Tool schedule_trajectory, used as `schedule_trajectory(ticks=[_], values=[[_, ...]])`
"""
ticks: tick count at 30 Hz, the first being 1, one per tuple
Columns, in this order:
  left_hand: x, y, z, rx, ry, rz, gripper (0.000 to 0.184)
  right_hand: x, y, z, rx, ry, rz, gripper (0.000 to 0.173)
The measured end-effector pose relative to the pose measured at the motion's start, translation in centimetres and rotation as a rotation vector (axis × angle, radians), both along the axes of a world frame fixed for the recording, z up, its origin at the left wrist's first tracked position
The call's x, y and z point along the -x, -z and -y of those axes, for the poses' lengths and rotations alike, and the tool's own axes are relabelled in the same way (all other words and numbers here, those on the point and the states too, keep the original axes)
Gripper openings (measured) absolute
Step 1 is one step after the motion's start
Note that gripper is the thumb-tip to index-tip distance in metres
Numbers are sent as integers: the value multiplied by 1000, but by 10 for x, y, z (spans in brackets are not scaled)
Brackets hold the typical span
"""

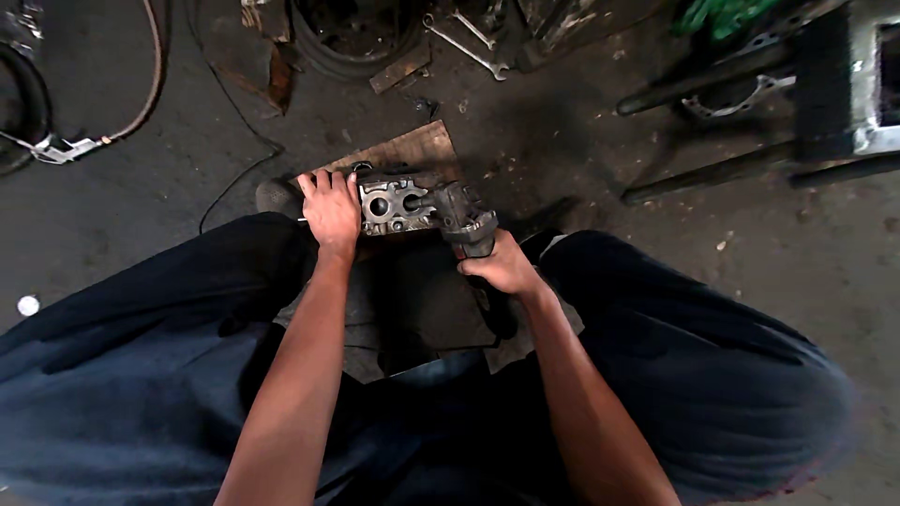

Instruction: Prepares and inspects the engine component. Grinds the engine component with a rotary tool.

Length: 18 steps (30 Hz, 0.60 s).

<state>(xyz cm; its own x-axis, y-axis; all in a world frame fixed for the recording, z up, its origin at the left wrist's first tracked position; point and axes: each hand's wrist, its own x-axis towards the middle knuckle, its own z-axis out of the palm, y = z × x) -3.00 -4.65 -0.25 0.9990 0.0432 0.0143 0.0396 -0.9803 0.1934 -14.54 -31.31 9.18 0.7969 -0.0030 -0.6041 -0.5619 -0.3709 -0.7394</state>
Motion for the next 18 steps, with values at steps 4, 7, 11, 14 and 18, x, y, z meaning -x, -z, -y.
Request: schedule_trajectory(ticks=[4,7,11,14,18], values=[[-2,-2,1,11,0,-16,51,3,-6,6,-21,3,27,39],[-3,-6,2,25,1,-29,50,5,-8,7,-19,1,30,41],[-1,-5,2,-2,-7,-32,51,4,-2,-2,25,4,2,43],[-1,-5,2,-10,-3,-26,50,2,6,-11,22,20,-13,46],[0,-4,2,-5,8,-24,50,3,5,-10,2,37,-27,47]])
